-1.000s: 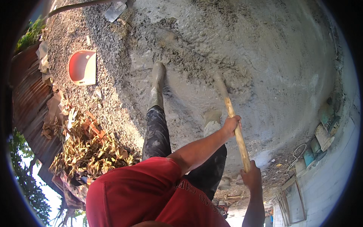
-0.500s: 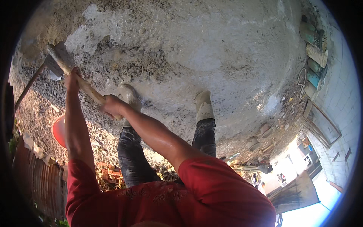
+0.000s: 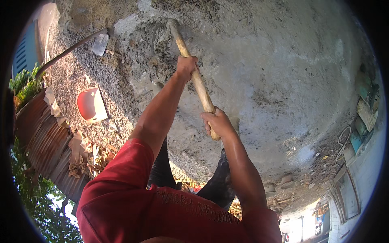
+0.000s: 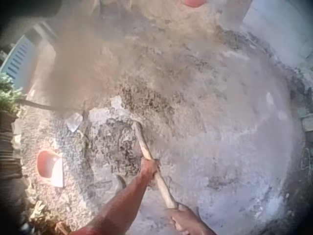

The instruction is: The person scoops wet concrete into buckets using a smaller container and سپس uses a hoe to mix a pile of wet concrete on the ground.

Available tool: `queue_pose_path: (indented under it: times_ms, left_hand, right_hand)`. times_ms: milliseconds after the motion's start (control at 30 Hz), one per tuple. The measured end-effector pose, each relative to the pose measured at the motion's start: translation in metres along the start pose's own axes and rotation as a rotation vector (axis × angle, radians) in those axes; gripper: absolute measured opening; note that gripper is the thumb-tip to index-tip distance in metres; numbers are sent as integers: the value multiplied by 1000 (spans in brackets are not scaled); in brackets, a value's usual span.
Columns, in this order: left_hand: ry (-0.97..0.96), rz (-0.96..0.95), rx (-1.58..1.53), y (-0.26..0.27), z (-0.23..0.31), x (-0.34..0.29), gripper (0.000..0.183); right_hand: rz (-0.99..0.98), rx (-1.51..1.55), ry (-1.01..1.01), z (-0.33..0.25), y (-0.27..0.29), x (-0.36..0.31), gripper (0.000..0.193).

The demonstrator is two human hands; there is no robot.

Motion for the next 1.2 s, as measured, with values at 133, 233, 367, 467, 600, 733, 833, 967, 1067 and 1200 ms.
queue_pose_path:
  times_ms: [133, 233, 367, 467, 600, 733, 833, 967, 1067, 1200]
  left_hand:
    - [-3, -61, -167, -72, -40, -117, 21]
    - [138, -231, -208, -120, -97, -192, 30]
    - [438, -566, -419, -136, -143, -291, 43]
    - [486, -631, -500, -99, -151, -283, 46]
    - [173, -390, -420, 16, -69, -187, 46]
    - [-329, 145, -80, 150, 81, 8, 33]
    - [-444, 263, 17, 220, 210, 123, 21]
    - [-273, 90, -61, 229, 279, 165, 19]
    - [-230, 76, 78, 135, 230, 153, 12]
    - [-231, 18, -177, 39, 167, 95, 15]
  right_hand:
    - [141, -68, -35, 6, 55, -102, 14]
    - [346, -170, -100, 22, 64, -198, 17]
    - [572, -580, -231, 44, 43, -290, 27]
    - [586, -956, -160, 123, 52, -293, 33]
    - [410, -588, -290, 103, -16, -137, 48]
    - [-33, -358, 202, 32, -124, 129, 25]
    - [-271, -184, 314, -78, -204, 249, 16]
    - [-327, -115, 321, -140, -233, 281, 17]
    - [-226, -43, 221, -124, -161, 251, 16]
    - [-147, -32, 182, -101, -58, 182, 15]
Point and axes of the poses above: each hand's wrist, its own x-axis towards the middle knuckle, its own y-axis out of the back of the hand, z = x × y, the point moved 3 cm from there along x, towards the middle knuckle, and after that the axes turned 7 degrees about y, right-handed, at the moved point
